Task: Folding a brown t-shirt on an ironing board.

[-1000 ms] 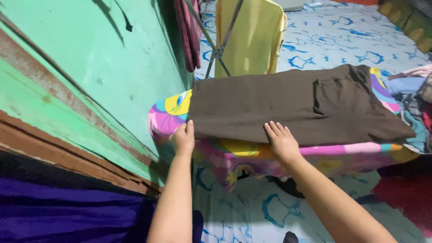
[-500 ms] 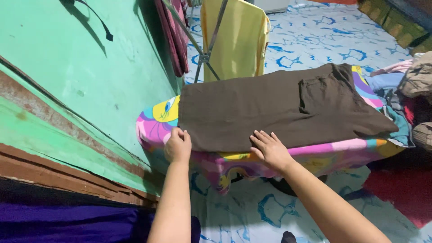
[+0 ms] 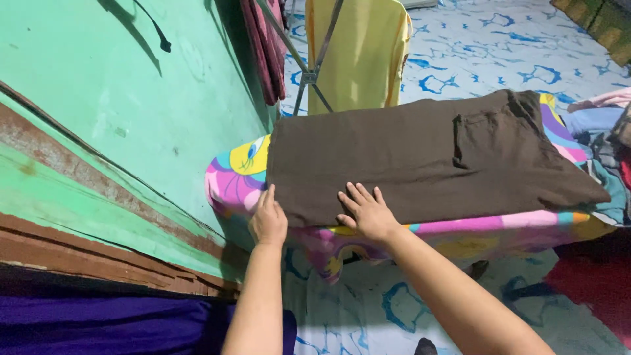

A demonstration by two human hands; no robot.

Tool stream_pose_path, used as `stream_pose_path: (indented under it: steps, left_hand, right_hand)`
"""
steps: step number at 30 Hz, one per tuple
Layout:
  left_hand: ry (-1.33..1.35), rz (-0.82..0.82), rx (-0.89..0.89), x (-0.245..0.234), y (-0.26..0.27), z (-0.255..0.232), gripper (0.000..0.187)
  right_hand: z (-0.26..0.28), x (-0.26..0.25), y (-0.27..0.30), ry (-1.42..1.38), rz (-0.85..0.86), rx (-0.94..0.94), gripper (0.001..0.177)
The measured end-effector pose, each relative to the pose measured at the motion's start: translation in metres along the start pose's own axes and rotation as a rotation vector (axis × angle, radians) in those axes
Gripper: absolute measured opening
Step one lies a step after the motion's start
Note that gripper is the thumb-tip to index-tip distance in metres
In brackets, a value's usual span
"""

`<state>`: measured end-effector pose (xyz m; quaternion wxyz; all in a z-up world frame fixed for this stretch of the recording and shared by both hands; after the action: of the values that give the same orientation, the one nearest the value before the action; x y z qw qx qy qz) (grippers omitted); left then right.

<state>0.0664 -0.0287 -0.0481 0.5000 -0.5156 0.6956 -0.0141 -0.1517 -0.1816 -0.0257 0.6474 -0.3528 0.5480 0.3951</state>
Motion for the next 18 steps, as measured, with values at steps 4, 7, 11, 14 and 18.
stream_pose_path:
  steps: [4,7,11,14,18]
  left_hand:
    - [-0.008,0.019,0.001,-0.030,-0.017,-0.038,0.061]
    - [-0.096,0.147,-0.084,-0.043,-0.018,-0.049,0.060]
    - [-0.174,0.239,-0.132,-0.034,-0.012,-0.040,0.067]
    - [-0.129,0.106,-0.067,-0.028,-0.017,-0.078,0.056]
    - [0.049,0.350,0.161,0.040,0.004,-0.177,0.038]
  right_hand:
    - [0.001,0.013,-0.011,-0.053,-0.017,-0.003,0.068]
    - [0.011,0.007,-0.017,-0.066,-0.046,-0.054,0.065]
    - [-0.006,0.004,-0.014,-0.059,0.026,0.016,0.063]
    - [-0.030,0.007,-0.009,-0.022,0.018,0.077,0.065]
    - [-0.043,0.026,-0.014,-0.036,-0.106,0.071,0.067]
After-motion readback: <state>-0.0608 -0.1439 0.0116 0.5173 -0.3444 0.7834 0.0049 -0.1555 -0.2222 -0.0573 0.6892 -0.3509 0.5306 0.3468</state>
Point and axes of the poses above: each hand's wrist, its own y-axis away from the middle knuckle, its own x-axis out of the palm, z = x × y, the point moved 10 cm from there along -y, towards the middle knuckle, and after that the axes turned 7 degrees about -z, right-handed, at the moved point
